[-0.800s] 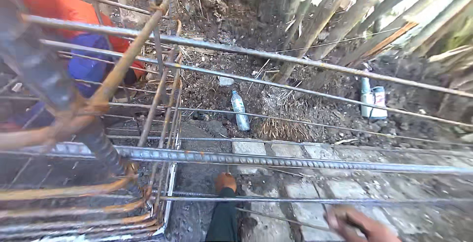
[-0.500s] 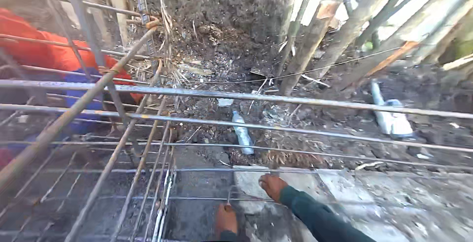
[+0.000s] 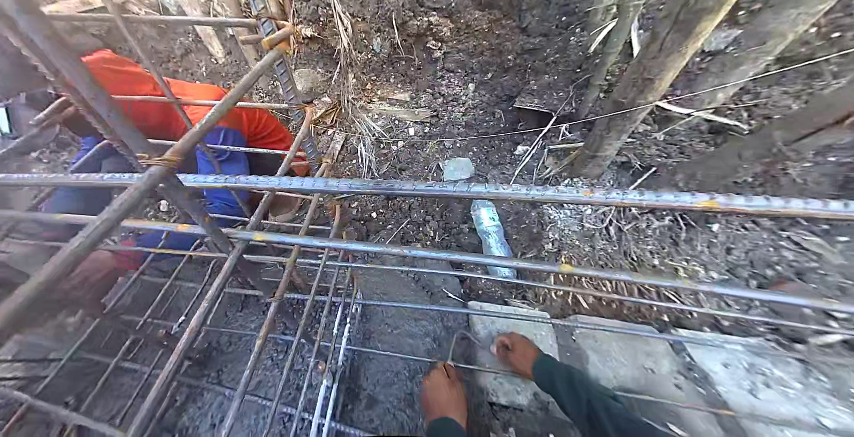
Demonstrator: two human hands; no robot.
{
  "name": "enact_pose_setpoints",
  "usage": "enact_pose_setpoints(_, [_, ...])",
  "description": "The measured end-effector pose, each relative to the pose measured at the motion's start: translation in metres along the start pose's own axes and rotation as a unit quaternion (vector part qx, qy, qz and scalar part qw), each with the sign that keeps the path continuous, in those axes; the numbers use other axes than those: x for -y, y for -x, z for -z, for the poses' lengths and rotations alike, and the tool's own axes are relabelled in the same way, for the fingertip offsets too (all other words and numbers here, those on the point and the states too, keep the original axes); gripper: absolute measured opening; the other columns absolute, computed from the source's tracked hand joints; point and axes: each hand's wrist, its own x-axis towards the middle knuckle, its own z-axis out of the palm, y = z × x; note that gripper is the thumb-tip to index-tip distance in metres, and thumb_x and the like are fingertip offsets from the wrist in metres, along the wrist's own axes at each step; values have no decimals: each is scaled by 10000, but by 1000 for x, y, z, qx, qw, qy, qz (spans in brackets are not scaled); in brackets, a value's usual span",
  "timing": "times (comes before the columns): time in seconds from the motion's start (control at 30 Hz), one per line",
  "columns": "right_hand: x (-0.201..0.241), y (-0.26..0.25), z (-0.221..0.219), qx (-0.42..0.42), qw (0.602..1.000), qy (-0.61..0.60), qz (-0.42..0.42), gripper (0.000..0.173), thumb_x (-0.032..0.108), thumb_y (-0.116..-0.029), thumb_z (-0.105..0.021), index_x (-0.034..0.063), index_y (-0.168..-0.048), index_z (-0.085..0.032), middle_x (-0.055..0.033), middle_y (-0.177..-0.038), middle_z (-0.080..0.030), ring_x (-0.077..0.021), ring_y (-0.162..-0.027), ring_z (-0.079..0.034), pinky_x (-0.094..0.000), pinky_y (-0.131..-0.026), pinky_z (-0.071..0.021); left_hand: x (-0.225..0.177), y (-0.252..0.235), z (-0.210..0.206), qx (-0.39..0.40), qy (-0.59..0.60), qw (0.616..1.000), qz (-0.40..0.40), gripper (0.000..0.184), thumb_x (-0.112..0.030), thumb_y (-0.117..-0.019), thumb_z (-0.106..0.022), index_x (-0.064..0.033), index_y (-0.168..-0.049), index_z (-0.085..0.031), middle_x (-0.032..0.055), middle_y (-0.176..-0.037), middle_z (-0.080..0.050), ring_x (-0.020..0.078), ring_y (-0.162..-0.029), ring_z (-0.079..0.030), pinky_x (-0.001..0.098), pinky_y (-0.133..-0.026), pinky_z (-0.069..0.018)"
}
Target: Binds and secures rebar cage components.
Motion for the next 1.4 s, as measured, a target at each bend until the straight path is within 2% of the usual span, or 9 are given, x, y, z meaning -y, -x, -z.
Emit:
enact_pose_setpoints(0.07, [3,-3,9,-71,997,-6,-5,421,323,-1086,-494,-24,-1234,-682,-265,-1231,-680,-403,-1224,-627,-580,-1095,-443,-8,-2,14,-7,-14,1000,-13,435,-346,-1098,-426,-36,-1217,-707,207,-1156,-726,357,-1126,-692,550,-990,-524])
enact_pose_setpoints(0.2, [22,2,6,-110,992,20,-55,514,432,-1094,-431,4,-1228,-682,-250,-1252,-680,-400,-1247,-622,-587,-1079,-457,-15,-8,32,-8,0,1000,3,397,-329,-1078,-475,-30,-1145,-728,197,-1122,-732,341,-1100,-697,538,-983,-527])
enact_pose_setpoints(0.5, [14,1,-7,-205,967,2,-153,628,629,-1029,-435,101,-1183,-738,-171,-1242,-716,-366,-1241,-636,-604,-1067,-452,-17,-3,35,-38,90,995,-21,362,-302,-1053,-516,-24,-1032,-747,170,-959,-736,314,-965,-702,534,-904,-525])
enact_pose_setpoints(0.6, [24,6,-5,-226,955,-3,-194,713,712,-975,-460,100,-1232,-721,-169,-1324,-679,-363,-1337,-565,-599,-1136,-385,-18,-10,37,-47,116,992,-19,339,-294,-1042,-553,-24,-1029,-758,173,-964,-740,315,-975,-700,540,-914,-518])
enact_pose_setpoints(0.7, [26,16,3,-192,956,29,-222,840,777,-940,-437,52,-1285,-686,-196,-1415,-616,-372,-1440,-456,-626,-1217,-240,-17,-20,30,-47,117,992,-18,330,-294,-1036,-570,-32,-1005,-769,169,-973,-746,310,-986,-702,536,-921,-517])
enact_pose_setpoints(0.83, [-1,37,21,-100,982,97,-127,554,495,-1066,-436,49,-1303,-663,-219,-1366,-637,-395,-1329,-568,-612,-1115,-417,-17,-28,29,-46,120,991,-30,321,-279,-1035,-578,-31,-979,-773,169,-947,-744,314,-962,-700,539,-911,-512])
enact_pose_setpoints(0.93, [-30,53,18,-84,978,169,-86,460,339,-1105,-382,33,-1344,-628,-244,-1361,-634,-426,-1301,-587,-614,-1079,-458,-23,-31,33,-40,113,992,-37,309,-274,-1026,-583,-46,-969,-783,162,-932,-748,315,-949,-704,545,-906,-515])
enact_pose_setpoints(1.17, [5,32,5,-149,971,137,-125,523,410,-1112,-343,37,-1346,-625,-219,-1366,-639,-407,-1305,-590,-607,-1048,-481,-17,-59,61,-52,125,990,-25,309,-285,-1027,-598,-43,-981,-784,160,-940,-756,311,-929,-718,541,-904,-535])
enact_pose_setpoints(1.4, [18,22,15,-184,964,104,-160,529,406,-1109,-324,47,-1297,-664,-220,-1326,-666,-410,-1250,-631,-618,-1010,-502,-30,-54,84,-78,102,991,-39,302,-262,-1032,-564,-57,-967,-777,147,-916,-742,297,-916,-705,536,-872,-530])
